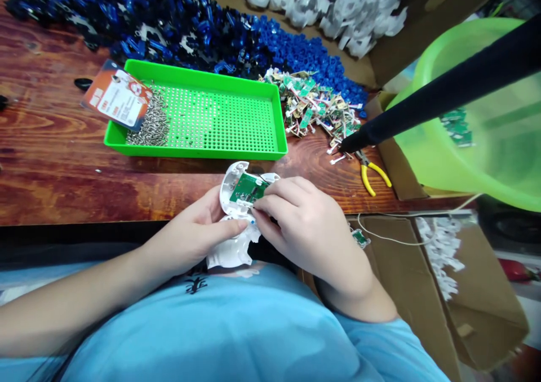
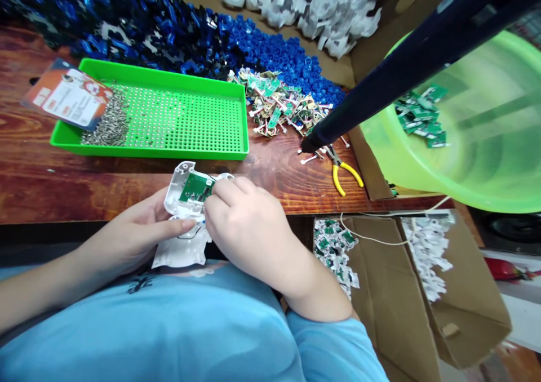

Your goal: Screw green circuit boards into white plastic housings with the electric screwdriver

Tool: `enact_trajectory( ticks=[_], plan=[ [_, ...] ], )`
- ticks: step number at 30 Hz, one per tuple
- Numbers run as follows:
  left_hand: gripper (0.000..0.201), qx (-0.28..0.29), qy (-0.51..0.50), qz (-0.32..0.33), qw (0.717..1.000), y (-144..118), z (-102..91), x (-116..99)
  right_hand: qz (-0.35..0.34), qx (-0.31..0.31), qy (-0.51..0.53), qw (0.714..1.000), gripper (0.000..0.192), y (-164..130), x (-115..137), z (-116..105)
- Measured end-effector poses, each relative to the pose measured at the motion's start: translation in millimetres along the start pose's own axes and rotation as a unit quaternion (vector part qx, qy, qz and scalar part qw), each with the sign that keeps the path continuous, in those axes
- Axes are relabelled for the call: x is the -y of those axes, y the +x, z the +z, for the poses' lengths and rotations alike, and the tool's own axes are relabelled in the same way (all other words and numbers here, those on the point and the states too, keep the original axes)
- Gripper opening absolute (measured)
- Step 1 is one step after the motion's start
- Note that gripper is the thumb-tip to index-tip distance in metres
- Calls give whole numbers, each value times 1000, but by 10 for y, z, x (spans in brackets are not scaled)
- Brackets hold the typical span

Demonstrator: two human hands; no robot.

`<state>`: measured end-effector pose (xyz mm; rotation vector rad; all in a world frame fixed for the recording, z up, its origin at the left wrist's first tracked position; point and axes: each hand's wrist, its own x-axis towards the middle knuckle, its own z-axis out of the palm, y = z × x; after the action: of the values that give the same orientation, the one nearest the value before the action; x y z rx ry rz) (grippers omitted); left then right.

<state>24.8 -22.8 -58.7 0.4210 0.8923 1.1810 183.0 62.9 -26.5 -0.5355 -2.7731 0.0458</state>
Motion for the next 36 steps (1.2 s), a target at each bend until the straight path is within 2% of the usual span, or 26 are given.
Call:
enact_trajectory(
  ticks=[6,10,14,17,19,22,26,31,36],
  plan=[
    [38,25,4,-2,1000,21,-13,41,37,-12,21,999,17,-80,49,27],
    [44,4,34,2,999,-9,2,56,43,-25,37,998,16,-110,72,23],
    [44,-13,82,14,996,-34,14,46,69,1,72,995,11,-149,95,-14],
    [42,-17,104,38,994,-38,9,27,98,-51,84,990,10,-154,101,-47],
    [41,-16,112,47,992,-42,3,18,113,-81,59,989,25,-129,94,-53],
    [41,-10,115,41,992,-56,-1,16,113,-41,38,992,42,-66,71,-36],
    [45,-17,105,30,994,-58,-2,20,95,-7,74,993,39,-13,43,-4],
    [46,-23,67,17,997,-30,-3,11,48,-3,112,993,18,-20,17,11],
    [51,-35,63,-4,997,-49,24,-23,68,-5,141,988,27,-2,2,-19]
  ],
)
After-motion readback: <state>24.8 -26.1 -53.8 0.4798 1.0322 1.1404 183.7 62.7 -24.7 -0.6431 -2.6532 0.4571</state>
